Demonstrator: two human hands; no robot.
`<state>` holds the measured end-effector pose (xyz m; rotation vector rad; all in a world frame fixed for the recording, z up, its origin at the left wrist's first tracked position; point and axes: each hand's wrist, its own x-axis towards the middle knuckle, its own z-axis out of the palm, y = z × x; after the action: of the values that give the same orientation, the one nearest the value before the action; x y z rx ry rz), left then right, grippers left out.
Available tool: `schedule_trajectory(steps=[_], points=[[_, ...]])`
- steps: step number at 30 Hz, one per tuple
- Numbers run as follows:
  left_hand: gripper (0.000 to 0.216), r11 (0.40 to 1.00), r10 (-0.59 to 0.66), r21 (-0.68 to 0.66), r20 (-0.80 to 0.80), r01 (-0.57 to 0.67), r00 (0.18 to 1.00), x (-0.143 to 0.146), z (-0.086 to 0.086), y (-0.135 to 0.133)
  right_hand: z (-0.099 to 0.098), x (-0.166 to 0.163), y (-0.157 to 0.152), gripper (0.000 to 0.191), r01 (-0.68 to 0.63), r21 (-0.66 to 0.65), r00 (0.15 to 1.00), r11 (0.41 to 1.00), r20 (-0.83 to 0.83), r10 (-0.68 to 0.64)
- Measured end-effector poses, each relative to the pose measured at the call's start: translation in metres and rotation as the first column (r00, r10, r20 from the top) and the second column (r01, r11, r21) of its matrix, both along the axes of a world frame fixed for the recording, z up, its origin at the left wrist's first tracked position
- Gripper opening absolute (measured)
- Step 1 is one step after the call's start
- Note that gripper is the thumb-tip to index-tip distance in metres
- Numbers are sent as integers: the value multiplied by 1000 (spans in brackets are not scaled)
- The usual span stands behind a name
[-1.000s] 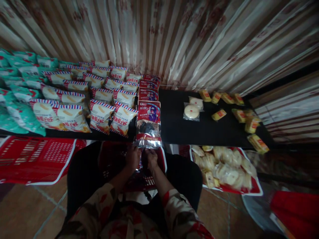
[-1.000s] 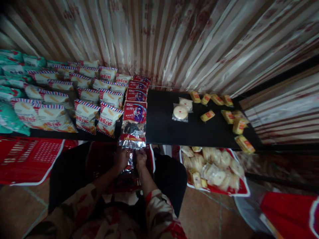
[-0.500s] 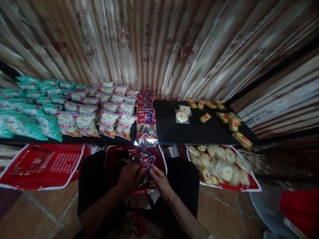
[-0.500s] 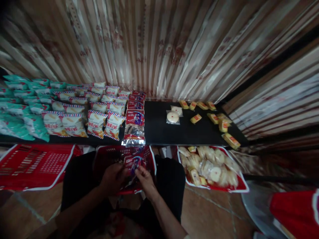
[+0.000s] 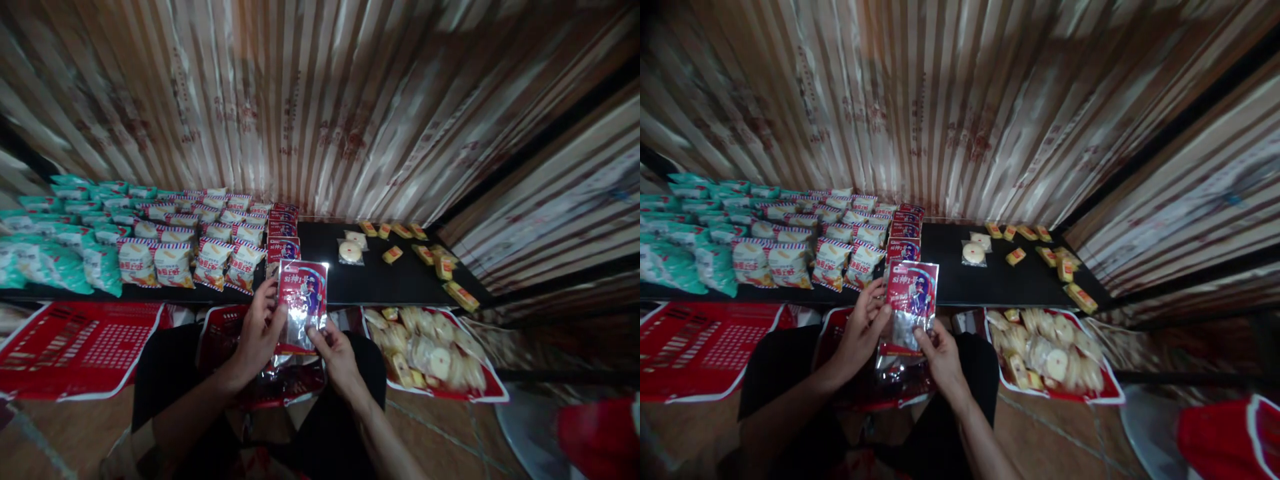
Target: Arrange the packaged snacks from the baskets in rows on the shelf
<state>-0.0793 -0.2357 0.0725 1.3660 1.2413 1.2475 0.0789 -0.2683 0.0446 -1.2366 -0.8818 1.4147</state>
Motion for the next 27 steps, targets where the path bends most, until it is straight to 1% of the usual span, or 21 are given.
schedule_trajectory(steps=[2, 4, 6, 7, 9, 11, 13, 15, 19, 23, 25, 27], points=[[48, 995, 60, 83, -84, -53, 995, 5, 3, 10, 9, 8, 17, 36, 76, -5, 997, 997, -16, -76], [45, 972, 100, 229, -196, -54, 976, 9, 6, 21, 16, 15, 38, 38, 148, -7, 988, 989, -53, -148], [40, 937, 111, 348, -337, 14, 935, 13, 10, 34, 21, 21, 62, 42, 198, 7, 978, 980, -74, -197], [38, 924, 115, 379, -409, 54, 905, 14, 12, 41, 23, 24, 76, 44, 218, 17, 974, 976, -71, -217], [36, 907, 108, 400, -527, 134, 843, 18, 14, 56, 25, 28, 105, 49, 240, 36, 970, 970, -50, -238], [37, 894, 88, 399, -603, 204, 793, 21, 14, 72, 24, 30, 135, 51, 232, 58, 973, 971, -29, -231], [38, 887, 73, 389, -649, 248, 757, 24, 11, 90, 20, 29, 167, 49, 212, 81, 977, 974, -8, -213], [40, 903, 71, 355, -679, 243, 731, 27, 8, 108, 17, 26, 197, 45, 192, 97, 979, 977, 56, -198], [42, 943, 49, 255, -739, 212, 672, 30, 7, 142, 10, 14, 249, 35, 164, 111, 944, 980, 271, -189], [43, 962, -18, 141, -820, 233, 572, 30, 12, 169, 7, 2, 287, 28, 113, 103, 876, 988, 459, -148], [45, 964, -37, 107, -853, 244, 520, 28, 14, 181, 7, -3, 300, 25, 80, 100, 815, 992, 566, -123], [46, 967, -44, 80, -880, 240, 473, 26, 14, 191, 7, -6, 309, 28, 53, 97, 741, 994, 663, -104]])
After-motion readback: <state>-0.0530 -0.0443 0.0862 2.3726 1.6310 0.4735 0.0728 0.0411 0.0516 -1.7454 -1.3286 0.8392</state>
